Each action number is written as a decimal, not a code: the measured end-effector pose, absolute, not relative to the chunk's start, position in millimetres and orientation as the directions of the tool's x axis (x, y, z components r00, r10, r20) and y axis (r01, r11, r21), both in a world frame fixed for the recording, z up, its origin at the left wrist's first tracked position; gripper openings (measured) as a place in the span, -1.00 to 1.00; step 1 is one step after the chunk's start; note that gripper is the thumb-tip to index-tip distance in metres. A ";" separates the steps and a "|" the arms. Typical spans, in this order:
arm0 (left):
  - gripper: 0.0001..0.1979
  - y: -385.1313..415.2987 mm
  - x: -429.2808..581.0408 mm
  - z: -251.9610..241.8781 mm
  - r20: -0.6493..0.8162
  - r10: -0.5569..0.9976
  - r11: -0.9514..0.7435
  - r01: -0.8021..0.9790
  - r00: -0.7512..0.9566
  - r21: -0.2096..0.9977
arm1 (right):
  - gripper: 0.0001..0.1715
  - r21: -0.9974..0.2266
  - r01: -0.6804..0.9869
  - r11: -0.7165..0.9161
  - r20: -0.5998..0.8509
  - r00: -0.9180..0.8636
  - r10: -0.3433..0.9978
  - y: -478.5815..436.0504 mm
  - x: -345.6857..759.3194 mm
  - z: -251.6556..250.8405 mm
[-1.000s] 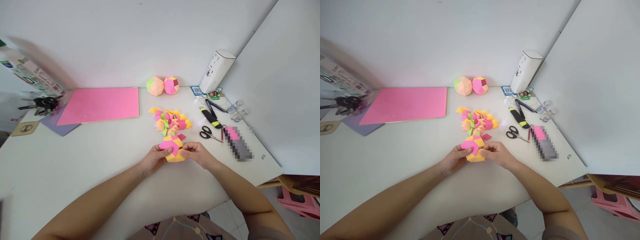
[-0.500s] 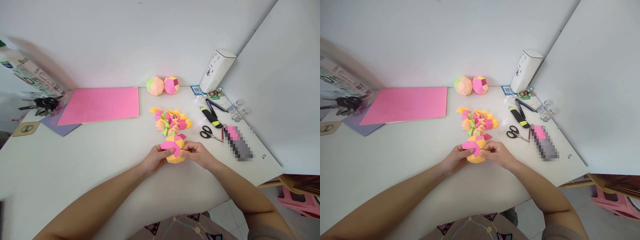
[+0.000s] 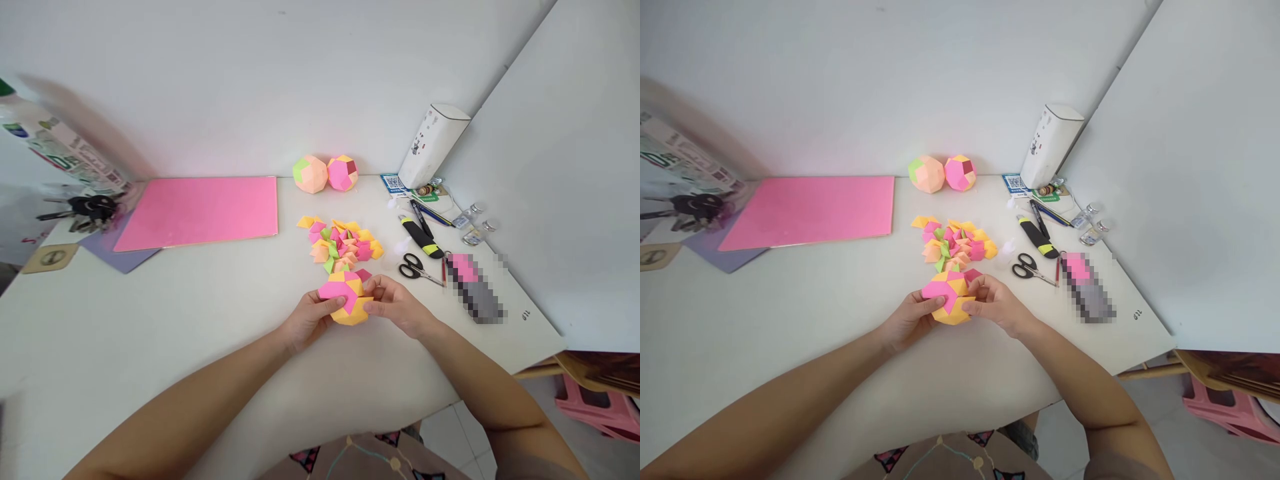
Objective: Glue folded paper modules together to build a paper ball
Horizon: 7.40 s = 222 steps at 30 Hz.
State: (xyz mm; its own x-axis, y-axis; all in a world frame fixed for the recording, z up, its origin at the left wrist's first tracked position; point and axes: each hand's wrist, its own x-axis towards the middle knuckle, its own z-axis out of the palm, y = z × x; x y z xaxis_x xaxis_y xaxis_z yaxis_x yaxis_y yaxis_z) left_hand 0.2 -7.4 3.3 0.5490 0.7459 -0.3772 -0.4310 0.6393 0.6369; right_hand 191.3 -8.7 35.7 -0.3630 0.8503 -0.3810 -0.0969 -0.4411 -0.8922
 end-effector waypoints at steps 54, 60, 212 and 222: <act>-0.69 -12.1 3.0 2.6 -0.360 0.791 0.568 -0.378 0.494 0.731 | -0.67 -0.913 -0.227 -0.340 -0.309 -0.163 0.937 -23.8 174.9 18.6; -0.70 -11.6 3.4 3.6 -0.392 0.791 0.584 -0.392 0.470 0.711 | -0.67 -0.914 -0.207 -0.349 -0.312 -0.190 0.931 -24.4 173.0 18.7; -0.72 -7.6 -3.9 -7.8 -0.256 0.749 0.546 -0.350 0.611 0.761 | -0.58 -0.871 -0.002 -0.491 -0.400 -0.577 0.712 0.0 202.0 21.1; -0.83 -8.7 -3.9 -1.4 -0.222 0.705 0.498 -0.247 0.674 0.831 | -0.75 -0.892 -0.022 -0.452 -0.372 -0.534 0.760 -0.4 198.4 21.8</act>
State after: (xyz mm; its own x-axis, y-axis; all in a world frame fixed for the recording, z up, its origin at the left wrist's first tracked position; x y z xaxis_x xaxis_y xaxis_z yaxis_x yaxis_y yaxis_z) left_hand -3.9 -8.7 -1.4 0.6738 0.7048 -0.2220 -0.2467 0.4978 0.8315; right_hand 198.4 -0.4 21.8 -0.5335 0.7597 -0.3718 -0.0224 -0.4521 -0.8917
